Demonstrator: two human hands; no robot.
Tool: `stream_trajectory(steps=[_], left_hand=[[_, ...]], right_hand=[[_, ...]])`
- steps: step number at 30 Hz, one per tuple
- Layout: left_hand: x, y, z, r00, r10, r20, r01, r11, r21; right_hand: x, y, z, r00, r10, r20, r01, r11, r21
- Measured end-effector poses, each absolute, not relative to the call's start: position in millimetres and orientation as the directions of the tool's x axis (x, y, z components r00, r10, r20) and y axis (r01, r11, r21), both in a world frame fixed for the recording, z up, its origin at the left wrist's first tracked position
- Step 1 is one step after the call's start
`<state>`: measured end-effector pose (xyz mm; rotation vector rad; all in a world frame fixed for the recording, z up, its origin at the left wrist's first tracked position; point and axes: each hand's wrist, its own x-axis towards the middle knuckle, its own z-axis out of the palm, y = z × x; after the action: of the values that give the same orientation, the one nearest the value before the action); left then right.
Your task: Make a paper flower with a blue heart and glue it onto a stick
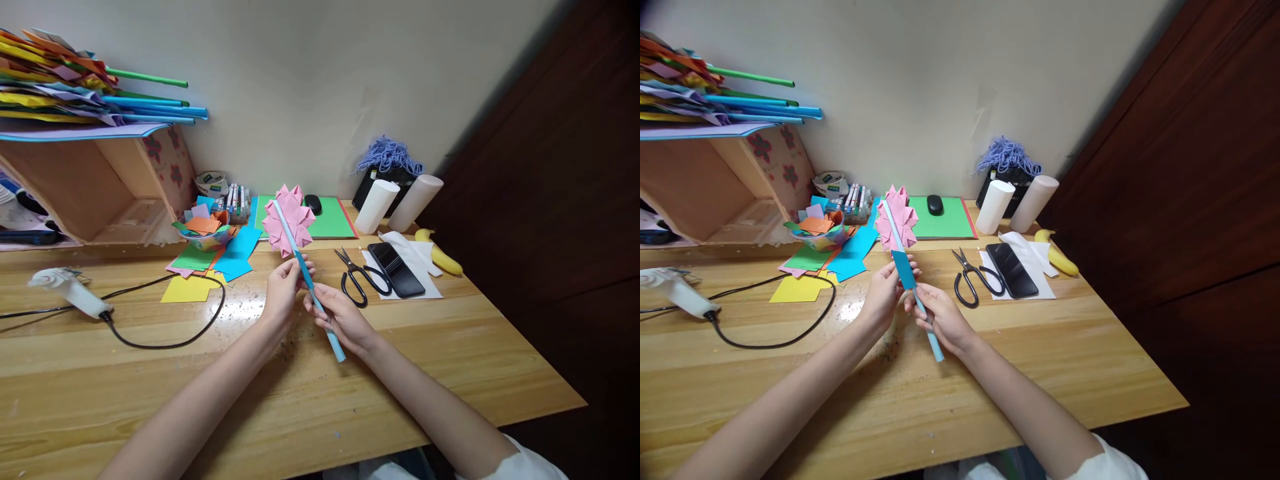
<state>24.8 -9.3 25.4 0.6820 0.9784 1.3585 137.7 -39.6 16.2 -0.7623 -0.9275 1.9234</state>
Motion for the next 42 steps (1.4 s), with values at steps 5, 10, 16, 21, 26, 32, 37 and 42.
stream_trajectory(steps=[5, 10, 16, 21, 26, 32, 37, 42], left_hand=[[25.4, -12.6, 30.6, 0.05, 0.991, -0.124, -0.39, 0.134, 0.911], [28.8, -17.4, 31.4, 0.161, 0.977, -0.14, -0.364, 0.191, 0.912], [24.0, -16.4, 38.8, 0.067, 0.987, -0.143, -0.304, 0.157, 0.94], [20.0, -15.7, 40.7, 0.005, 0.99, -0.141, -0.277, 0.137, 0.951], [19.1, -17.1, 42.5, -0.109, 0.989, -0.097, -0.185, 0.076, 0.98], [21.9, -26.0, 55.5, -0.099, 0.994, -0.045, -0.128, 0.032, 0.991], [27.2, -32.8, 59.3, -0.102, 0.994, -0.029, -0.021, 0.027, 0.999], [26.9, -34.6, 60.7, -0.106, 0.994, -0.025, -0.017, 0.023, 1.0]], right_hand=[[141.0, -37.2, 20.1, -0.471, 0.863, -0.183, -0.504, -0.434, -0.747], [143.1, -35.5, 18.4, -0.437, 0.872, -0.219, -0.45, -0.423, -0.787], [144.3, -35.7, 16.8, -0.409, 0.895, -0.177, -0.405, -0.352, -0.844], [143.8, -36.8, 17.4, -0.396, 0.905, -0.153, -0.385, -0.316, -0.867], [143.4, -35.9, 17.1, -0.319, 0.938, -0.136, -0.392, -0.261, -0.882], [143.3, -35.0, 14.5, -0.233, 0.967, -0.1, -0.312, -0.172, -0.934], [139.1, -41.9, 14.7, -0.168, 0.986, -0.019, -0.203, -0.054, -0.978], [136.8, -45.8, 15.3, -0.108, 0.993, 0.043, -0.187, 0.022, -0.982]])
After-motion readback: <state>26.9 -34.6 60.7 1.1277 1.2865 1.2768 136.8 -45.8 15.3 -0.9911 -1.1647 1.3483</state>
